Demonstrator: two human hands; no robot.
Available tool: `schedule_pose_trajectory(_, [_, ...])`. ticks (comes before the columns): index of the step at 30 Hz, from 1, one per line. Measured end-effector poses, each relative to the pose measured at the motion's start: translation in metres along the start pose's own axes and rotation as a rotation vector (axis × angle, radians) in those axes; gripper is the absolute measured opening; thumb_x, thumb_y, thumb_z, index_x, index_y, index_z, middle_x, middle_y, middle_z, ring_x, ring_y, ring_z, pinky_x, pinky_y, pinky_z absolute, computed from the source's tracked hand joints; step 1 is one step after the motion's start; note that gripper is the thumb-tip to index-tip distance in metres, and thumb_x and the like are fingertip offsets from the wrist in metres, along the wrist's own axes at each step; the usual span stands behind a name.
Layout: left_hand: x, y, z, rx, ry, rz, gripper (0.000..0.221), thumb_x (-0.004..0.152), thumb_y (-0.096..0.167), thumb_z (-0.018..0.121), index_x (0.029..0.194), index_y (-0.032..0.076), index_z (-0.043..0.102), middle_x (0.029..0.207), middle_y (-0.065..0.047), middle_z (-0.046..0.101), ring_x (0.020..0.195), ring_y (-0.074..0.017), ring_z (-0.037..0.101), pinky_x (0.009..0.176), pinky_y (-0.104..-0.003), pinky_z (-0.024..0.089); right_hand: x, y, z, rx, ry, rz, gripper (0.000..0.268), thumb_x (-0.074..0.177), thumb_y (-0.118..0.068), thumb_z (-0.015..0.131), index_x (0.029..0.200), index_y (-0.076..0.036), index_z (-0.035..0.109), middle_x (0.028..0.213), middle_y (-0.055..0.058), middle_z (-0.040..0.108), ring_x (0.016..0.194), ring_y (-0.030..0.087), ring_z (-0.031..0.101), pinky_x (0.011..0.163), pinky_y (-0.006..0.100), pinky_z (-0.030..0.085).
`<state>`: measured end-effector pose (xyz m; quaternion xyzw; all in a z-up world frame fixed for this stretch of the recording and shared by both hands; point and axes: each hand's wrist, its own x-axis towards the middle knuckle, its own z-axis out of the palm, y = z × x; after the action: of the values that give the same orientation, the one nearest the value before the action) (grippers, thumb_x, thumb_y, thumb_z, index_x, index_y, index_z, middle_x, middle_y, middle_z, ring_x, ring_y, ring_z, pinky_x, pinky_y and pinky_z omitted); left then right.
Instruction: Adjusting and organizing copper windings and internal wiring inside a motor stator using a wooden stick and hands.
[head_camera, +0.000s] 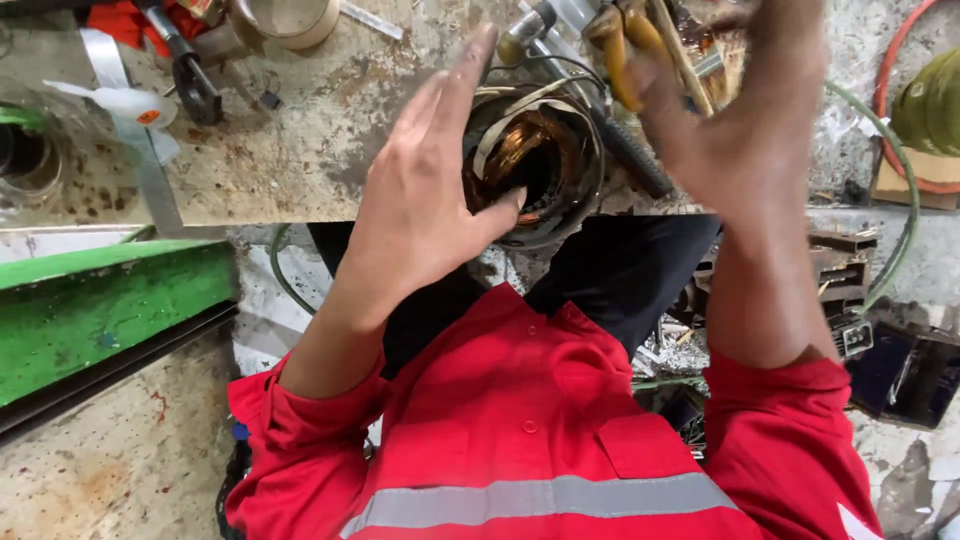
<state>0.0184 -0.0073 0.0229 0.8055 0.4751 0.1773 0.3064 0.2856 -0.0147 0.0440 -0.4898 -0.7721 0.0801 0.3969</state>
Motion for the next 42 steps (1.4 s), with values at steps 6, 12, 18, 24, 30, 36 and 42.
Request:
schedule_pose_trajectory(6, [0.008, 0.003, 0.019, 0.211, 0.089, -0.031, 0.130, 0.084, 0.029, 0.097, 0.166, 0.021, -0.003, 0.166, -0.020, 0.052, 0.149, -0.0486, 0.053, 0.119, -0.059, 0.049, -0.018, -0.034, 0.009, 0.148, -0.087, 0.224, 0.040, 0.107, -0.005, 0.071, 0.136, 0.005, 0.046, 0.137, 0.023, 0.041, 0.122, 0.036, 0.054, 0.097, 0.046, 0.053])
schedule_pose_trajectory(12, [0.015, -0.007, 0.031, 0.223, 0.061, -0.076, 0.129, 0.087, 0.020, 0.092, 0.164, 0.012, -0.010, 0.169, -0.025, 0.041, 0.150, -0.0483, 0.050, 0.121, -0.063, 0.041, -0.029, -0.022, 0.019, 0.217, -0.095, 0.322, 0.035, 0.108, -0.001, 0.057, 0.141, 0.002, 0.045, 0.141, 0.025, 0.046, 0.127, 0.040, 0.056, 0.100, 0.051, 0.054])
schedule_pose_trajectory(18, [-0.001, 0.002, 0.010, 0.028, 0.145, 0.078, 0.090, 0.104, 0.035, 0.087, 0.163, 0.020, 0.020, 0.169, -0.021, 0.037, 0.157, -0.0517, 0.039, 0.126, -0.073, 0.037, -0.014, -0.008, 0.022, 0.203, -0.283, 0.300, 0.038, 0.106, 0.009, 0.058, 0.144, 0.007, 0.054, 0.140, 0.029, 0.060, 0.127, 0.044, 0.059, 0.106, 0.055, 0.052])
schedule_pose_trajectory(24, [-0.003, 0.008, 0.011, -0.055, 0.324, 0.180, 0.014, 0.107, 0.026, 0.076, 0.111, 0.013, 0.077, 0.159, -0.011, 0.041, 0.154, -0.0445, 0.030, 0.128, -0.074, 0.035, -0.029, 0.003, 0.023, 0.254, -0.159, 0.328, 0.019, 0.106, 0.002, 0.073, 0.124, 0.005, 0.067, 0.118, 0.020, 0.072, 0.107, 0.030, 0.069, 0.093, 0.041, 0.059])
schedule_pose_trajectory(30, [-0.017, -0.002, 0.018, -0.051, 0.326, 0.324, 0.015, 0.097, 0.024, 0.096, 0.107, 0.020, 0.085, 0.161, -0.008, 0.039, 0.156, -0.0378, 0.021, 0.134, -0.072, 0.023, -0.050, 0.013, 0.026, 0.584, 0.000, 0.366, 0.023, 0.111, -0.011, 0.068, 0.125, 0.004, 0.058, 0.114, 0.015, 0.064, 0.101, 0.024, 0.067, 0.093, 0.034, 0.061])
schedule_pose_trajectory(36, [-0.024, -0.001, 0.024, 0.002, 0.411, 0.408, 0.013, 0.098, 0.023, 0.097, 0.103, 0.021, 0.085, 0.147, -0.001, 0.057, 0.150, -0.0340, 0.032, 0.128, -0.067, 0.002, -0.060, 0.011, 0.033, 0.751, 0.082, 0.448, 0.022, 0.111, -0.020, 0.065, 0.124, -0.005, 0.056, 0.111, 0.008, 0.063, 0.098, 0.020, 0.068, 0.087, 0.032, 0.063])
schedule_pose_trajectory(42, [-0.014, 0.021, 0.001, -0.028, 0.549, 0.403, 0.009, 0.101, 0.014, 0.082, 0.104, 0.007, 0.077, 0.106, -0.002, 0.078, 0.107, -0.0275, 0.069, 0.122, -0.058, 0.022, -0.050, -0.012, 0.033, 0.478, 0.051, 0.446, 0.029, 0.113, -0.010, 0.057, 0.137, -0.003, 0.043, 0.127, 0.020, 0.055, 0.109, 0.031, 0.063, 0.092, 0.038, 0.059])
